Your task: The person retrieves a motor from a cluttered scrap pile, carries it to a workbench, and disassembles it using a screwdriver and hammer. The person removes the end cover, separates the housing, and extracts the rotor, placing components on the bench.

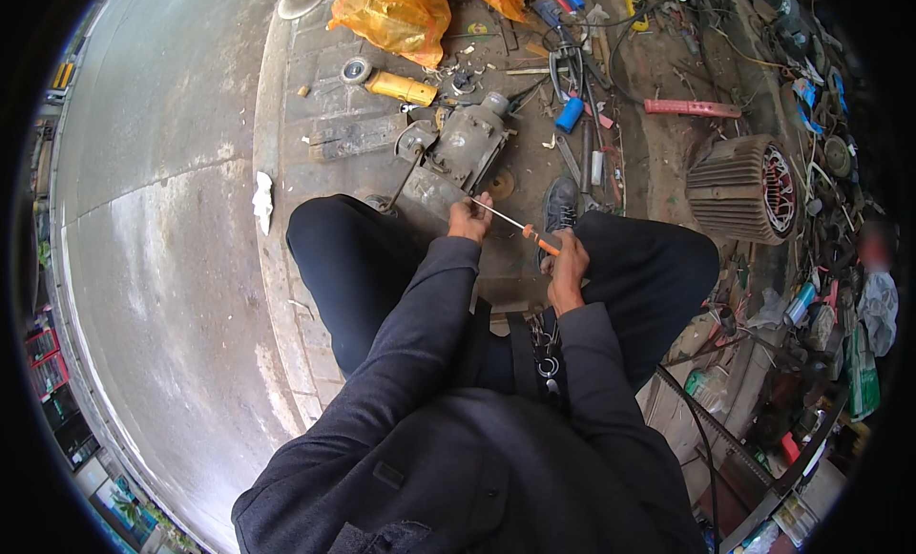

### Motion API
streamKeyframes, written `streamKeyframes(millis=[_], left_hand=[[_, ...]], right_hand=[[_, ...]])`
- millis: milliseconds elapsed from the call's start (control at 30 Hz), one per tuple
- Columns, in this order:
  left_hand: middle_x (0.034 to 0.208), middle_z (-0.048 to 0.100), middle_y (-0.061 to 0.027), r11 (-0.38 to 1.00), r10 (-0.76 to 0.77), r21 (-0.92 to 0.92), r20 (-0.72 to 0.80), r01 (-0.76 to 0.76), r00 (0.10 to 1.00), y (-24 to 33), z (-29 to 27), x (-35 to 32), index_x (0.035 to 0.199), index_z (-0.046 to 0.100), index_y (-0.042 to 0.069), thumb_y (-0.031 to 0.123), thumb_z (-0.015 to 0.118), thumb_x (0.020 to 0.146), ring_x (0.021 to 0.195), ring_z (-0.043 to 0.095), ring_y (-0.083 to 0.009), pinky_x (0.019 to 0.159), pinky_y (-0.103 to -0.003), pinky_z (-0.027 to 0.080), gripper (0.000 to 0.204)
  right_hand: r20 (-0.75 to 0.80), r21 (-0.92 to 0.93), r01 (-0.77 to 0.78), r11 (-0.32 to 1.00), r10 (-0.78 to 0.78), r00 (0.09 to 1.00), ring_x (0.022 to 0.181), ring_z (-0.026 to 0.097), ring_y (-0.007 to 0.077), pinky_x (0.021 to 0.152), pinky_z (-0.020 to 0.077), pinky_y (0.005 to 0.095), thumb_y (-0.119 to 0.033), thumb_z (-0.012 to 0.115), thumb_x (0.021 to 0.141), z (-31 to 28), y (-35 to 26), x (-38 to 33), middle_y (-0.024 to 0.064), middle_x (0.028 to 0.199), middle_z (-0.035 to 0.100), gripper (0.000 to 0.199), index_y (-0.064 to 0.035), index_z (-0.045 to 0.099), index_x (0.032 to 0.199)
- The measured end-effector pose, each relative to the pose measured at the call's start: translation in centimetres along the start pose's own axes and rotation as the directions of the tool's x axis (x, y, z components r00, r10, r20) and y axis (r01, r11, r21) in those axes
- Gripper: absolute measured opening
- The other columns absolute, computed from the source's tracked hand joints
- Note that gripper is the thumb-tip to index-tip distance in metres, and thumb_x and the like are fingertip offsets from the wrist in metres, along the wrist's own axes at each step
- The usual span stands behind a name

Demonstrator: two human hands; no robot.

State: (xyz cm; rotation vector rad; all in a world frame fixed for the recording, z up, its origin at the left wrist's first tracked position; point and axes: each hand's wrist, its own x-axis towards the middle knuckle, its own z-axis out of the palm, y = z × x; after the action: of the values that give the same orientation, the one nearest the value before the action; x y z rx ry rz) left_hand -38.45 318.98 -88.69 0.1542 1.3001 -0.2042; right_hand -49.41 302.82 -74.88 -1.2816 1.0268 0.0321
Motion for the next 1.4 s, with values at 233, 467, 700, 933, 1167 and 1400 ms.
streamKeyframes(millis=[233,467,700,933,1167,1400], left_hand=[[0.114,0.067,-0.0145,0.999,0.031,-0.038,0.005,-0.031,1.0,-0.3,-0.1,0.2,0.117,0.055,-0.002,0.014,0.04,0.108,0.103,0.072,-0.0326,0.091,-0.045,0.062,0.024],[0.115,0.069,-0.0129,1.0,-0.014,-0.012,0.049,0.014,0.999,-0.1,-0.2,0.5,0.116,0.057,0.003,0.016,0.04,0.109,0.103,0.073,-0.0323,0.089,-0.045,0.063,0.023],[0.108,0.072,-0.0092,1.0,-0.028,0.014,0.068,0.027,0.997,-0.2,-0.4,1.0,0.109,0.059,0.006,0.017,0.037,0.11,0.1,0.074,-0.0295,0.089,-0.044,0.063,0.024],[0.106,0.074,-0.0102,0.998,-0.067,0.022,0.083,0.066,0.994,0.3,-0.3,1.4,0.112,0.061,0.004,0.018,0.04,0.11,0.1,0.074,-0.0288,0.09,-0.044,0.063,0.025],[0.112,0.069,-0.0116,0.997,-0.075,-0.004,0.043,0.075,0.996,0.6,-0.3,1.3,0.115,0.058,0.0,0.022,0.045,0.11,0.106,0.072,-0.029,0.093,-0.043,0.062,0.025],[0.106,0.068,-0.0115,0.999,-0.038,-0.006,0.082,0.039,0.996,0.3,-0.6,2.2,0.121,0.054,0.004,0.013,0.042,0.108,0.099,0.074,-0.0333,0.086,-0.046,0.064,0.02]], right_hand=[[-0.014,-0.005,0.152,0.988,-0.152,0.988,0.055,0.057,0.0103,0.047,0.0428,0.0247,-0.017,0.064,0.096,-0.1,0.8,0.4,0.0067,0.084,0.067,0.025,-0.0022,0.063,0.117],[-0.008,-0.084,0.202,0.976,-0.203,0.979,0.052,0.056,0.0108,0.047,0.0416,0.0238,-0.02,0.065,0.098,0.1,0.6,0.4,0.0074,0.088,0.069,0.027,-0.003,0.064,0.118],[0.055,-0.076,0.216,0.973,-0.212,0.976,0.049,0.052,0.0098,0.046,0.0418,0.0253,-0.015,0.06,0.1,0.1,0.1,-0.2,0.0069,0.093,0.065,0.019,-0.0008,0.062,0.113],[0.009,-0.107,0.213,0.971,-0.213,0.977,0.048,0.052,0.01,0.043,0.0377,0.0252,-0.019,0.062,0.1,0.3,0.8,0.3,0.0082,0.092,0.071,0.025,-0.0005,0.062,0.117],[0.017,-0.071,0.144,0.987,-0.144,0.99,0.061,0.059,0.0103,0.048,0.0452,0.0264,-0.01,0.062,0.098,0.2,0.6,0.2,0.0092,0.099,0.065,0.024,0.0002,0.06,0.12],[0.04,-0.01,0.201,0.98,-0.2,0.979,0.062,0.06,0.0093,0.049,0.0443,0.0248,-0.013,0.064,0.098,0.3,0.4,0.0,0.007,0.098,0.065,0.024,-0.0011,0.059,0.118]])
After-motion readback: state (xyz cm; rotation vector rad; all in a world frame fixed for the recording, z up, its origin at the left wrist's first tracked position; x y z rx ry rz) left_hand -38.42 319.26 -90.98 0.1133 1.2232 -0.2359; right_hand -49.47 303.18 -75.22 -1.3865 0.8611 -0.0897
